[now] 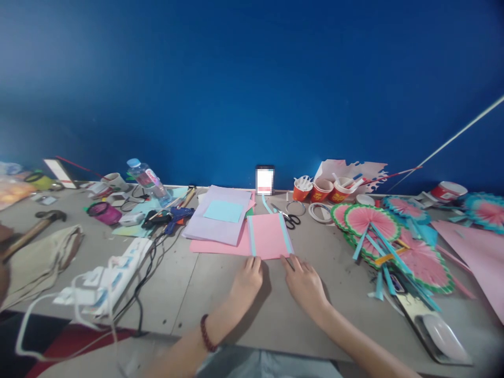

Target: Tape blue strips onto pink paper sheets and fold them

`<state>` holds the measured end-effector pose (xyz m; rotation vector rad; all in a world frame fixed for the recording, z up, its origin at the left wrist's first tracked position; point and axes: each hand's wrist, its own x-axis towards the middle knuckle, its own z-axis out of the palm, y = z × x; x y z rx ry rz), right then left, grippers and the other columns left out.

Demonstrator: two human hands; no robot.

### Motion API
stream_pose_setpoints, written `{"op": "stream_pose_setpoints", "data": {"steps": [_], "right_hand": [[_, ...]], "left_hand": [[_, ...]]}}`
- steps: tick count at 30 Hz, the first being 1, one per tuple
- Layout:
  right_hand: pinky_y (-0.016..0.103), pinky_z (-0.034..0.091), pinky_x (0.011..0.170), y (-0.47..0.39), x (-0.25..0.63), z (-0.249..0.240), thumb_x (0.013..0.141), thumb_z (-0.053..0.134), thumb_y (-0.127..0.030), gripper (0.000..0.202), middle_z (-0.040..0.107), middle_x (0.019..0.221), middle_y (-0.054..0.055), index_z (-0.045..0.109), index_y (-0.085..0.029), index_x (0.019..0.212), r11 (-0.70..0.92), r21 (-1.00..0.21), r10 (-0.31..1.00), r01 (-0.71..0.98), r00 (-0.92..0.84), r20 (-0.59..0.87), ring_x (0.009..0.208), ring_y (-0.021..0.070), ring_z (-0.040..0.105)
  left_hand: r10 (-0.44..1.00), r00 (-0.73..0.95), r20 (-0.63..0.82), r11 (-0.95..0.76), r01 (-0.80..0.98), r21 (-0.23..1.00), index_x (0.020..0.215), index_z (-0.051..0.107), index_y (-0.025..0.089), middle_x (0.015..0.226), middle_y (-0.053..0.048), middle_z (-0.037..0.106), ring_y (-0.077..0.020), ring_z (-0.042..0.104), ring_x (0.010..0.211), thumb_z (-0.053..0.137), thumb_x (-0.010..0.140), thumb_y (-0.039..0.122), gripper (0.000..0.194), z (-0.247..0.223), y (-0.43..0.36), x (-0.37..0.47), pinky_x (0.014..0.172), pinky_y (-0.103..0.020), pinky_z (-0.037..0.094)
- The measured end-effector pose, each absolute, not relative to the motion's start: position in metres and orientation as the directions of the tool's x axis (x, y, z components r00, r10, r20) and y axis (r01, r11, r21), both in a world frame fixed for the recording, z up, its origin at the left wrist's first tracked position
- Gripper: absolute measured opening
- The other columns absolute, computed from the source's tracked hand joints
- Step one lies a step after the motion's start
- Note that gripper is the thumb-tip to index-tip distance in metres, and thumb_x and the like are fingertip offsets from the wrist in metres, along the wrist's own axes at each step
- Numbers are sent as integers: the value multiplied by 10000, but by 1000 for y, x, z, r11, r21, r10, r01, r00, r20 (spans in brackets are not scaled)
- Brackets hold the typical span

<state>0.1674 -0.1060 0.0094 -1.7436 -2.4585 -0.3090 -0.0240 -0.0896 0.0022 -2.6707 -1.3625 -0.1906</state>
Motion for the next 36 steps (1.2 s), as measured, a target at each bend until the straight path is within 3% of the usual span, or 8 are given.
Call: {"op": "stream_pose_setpoints", "data": {"steps": [6, 12, 17, 27, 31, 36], "right_hand": [[387, 438, 919, -110, 164, 11, 804, 498, -109, 437, 616, 1154, 152, 561, -148, 1235, 316, 99, 918, 944, -330, 219, 1024, 251, 585], [403, 385, 989, -112, 160, 10, 833, 503, -154, 415, 605, 1180, 160, 561, -140, 1244, 284, 10, 931, 959, -278, 238, 1094, 262, 548], [454, 370, 986, -114, 153, 9, 845, 507, -203, 455, 613, 1177, 157, 522, -198, 1300, 274, 51, 929, 960, -278, 244, 1107, 284, 541], [523, 349, 980, -117, 152, 9, 848, 496, -180, 418, 610, 1194, 165, 560, -199, 1261, 261, 69, 935, 963, -270, 231, 1148, 308, 516], [533, 363, 963, -117, 149, 7, 830, 514, -174, 414, 589, 1258, 138, 579, -195, 1238, 246, 28, 942, 969, -246, 229, 1183, 337, 486], [566, 224, 1062, -118, 145, 3, 818, 517, -157, 419, 581, 1286, 127, 581, -172, 1232, 266, -4, 926, 964, -254, 279, 1222, 317, 457]], "left_hand": [[817, 538, 208, -527, 843, -108, 1084, 617, 76, 1186, -195, 550, -286, 523, 1053, 441, 790, 24, 347, 7, -107, -14, 829, -410, 496], [885, 380, 269, -408, 911, 54, 1270, 500, 103, 1171, -152, 538, -282, 500, 1033, 449, 805, 124, 469, 11, -116, -1, 853, -433, 466], [909, 300, 290, -346, 931, 120, 1321, 455, 116, 1178, -150, 521, -324, 456, 1082, 480, 787, 178, 539, 11, -119, 9, 886, -490, 431], [915, 289, 282, -325, 941, 93, 1280, 491, 74, 1182, -174, 547, -335, 485, 1127, 477, 750, 118, 532, 1, -118, 8, 947, -521, 421], [885, 340, 320, -392, 912, 116, 1231, 525, 72, 1250, -181, 517, -326, 473, 1174, 490, 749, 124, 485, -8, -115, 8, 978, -485, 429], [870, 376, 320, -440, 885, 155, 1278, 470, 88, 1165, -150, 549, -293, 508, 1110, 457, 796, 133, 484, -4, -113, 8, 957, -476, 452]]}}
